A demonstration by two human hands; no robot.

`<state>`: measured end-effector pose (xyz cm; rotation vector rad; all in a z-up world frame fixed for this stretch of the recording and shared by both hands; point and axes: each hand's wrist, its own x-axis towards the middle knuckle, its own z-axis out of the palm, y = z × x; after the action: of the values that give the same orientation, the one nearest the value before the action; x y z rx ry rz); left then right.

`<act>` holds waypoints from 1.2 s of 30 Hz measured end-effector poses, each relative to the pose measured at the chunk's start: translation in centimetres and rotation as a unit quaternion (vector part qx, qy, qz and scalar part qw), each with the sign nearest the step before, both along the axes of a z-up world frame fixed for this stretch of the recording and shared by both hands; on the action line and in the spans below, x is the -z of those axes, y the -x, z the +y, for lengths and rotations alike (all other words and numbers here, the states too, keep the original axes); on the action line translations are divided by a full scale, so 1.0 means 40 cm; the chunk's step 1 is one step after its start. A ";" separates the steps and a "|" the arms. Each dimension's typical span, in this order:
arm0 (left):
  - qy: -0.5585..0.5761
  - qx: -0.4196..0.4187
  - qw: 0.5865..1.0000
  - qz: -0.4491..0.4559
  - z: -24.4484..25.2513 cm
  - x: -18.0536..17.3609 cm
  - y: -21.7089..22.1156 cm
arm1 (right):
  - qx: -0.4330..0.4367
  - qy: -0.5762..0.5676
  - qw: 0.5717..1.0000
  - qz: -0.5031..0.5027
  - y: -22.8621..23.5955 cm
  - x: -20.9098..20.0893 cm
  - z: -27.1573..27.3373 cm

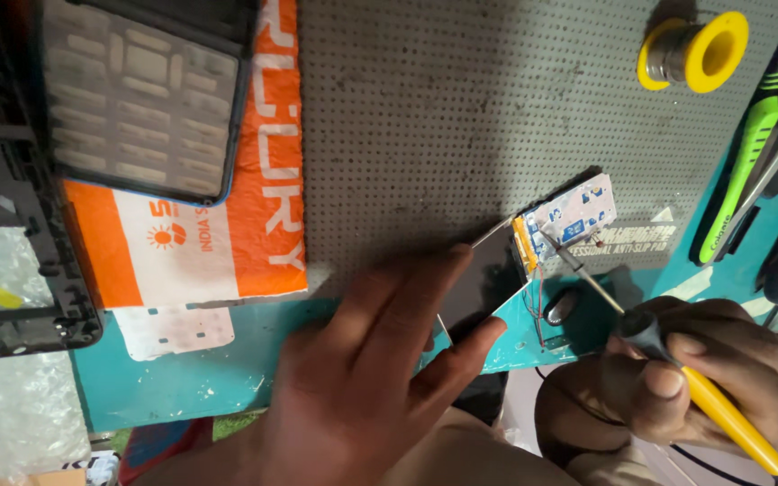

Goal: The person uses a soldering iron to work on the exposed circuit board of a disassembled mobile phone. They hold the phone steady with one hand while applying the soldering iron to specific points on the board with the other hand. The task involves precise manipulation of the tool on the electronic components.

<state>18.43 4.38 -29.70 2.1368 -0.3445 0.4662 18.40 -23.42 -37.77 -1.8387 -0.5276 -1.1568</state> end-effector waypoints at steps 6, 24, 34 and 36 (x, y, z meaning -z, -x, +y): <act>0.007 0.015 1.000 -0.006 0.006 0.006 -0.005 | -0.030 0.053 0.997 0.042 0.006 -0.007 -0.027; 0.013 0.026 1.000 -0.007 0.010 0.012 -0.007 | -0.074 0.102 0.986 0.111 0.016 -0.037 -0.059; -0.001 0.029 1.000 -0.004 0.011 0.018 -0.006 | -0.092 0.154 0.974 0.141 0.026 -0.045 -0.100; -0.004 0.033 0.999 -0.015 0.011 0.018 -0.007 | -0.086 0.146 0.976 0.137 0.027 -0.043 -0.096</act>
<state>18.70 4.84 -30.42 2.1209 -0.4335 0.4609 17.32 -27.27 -36.04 -2.1138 -0.7080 -0.7235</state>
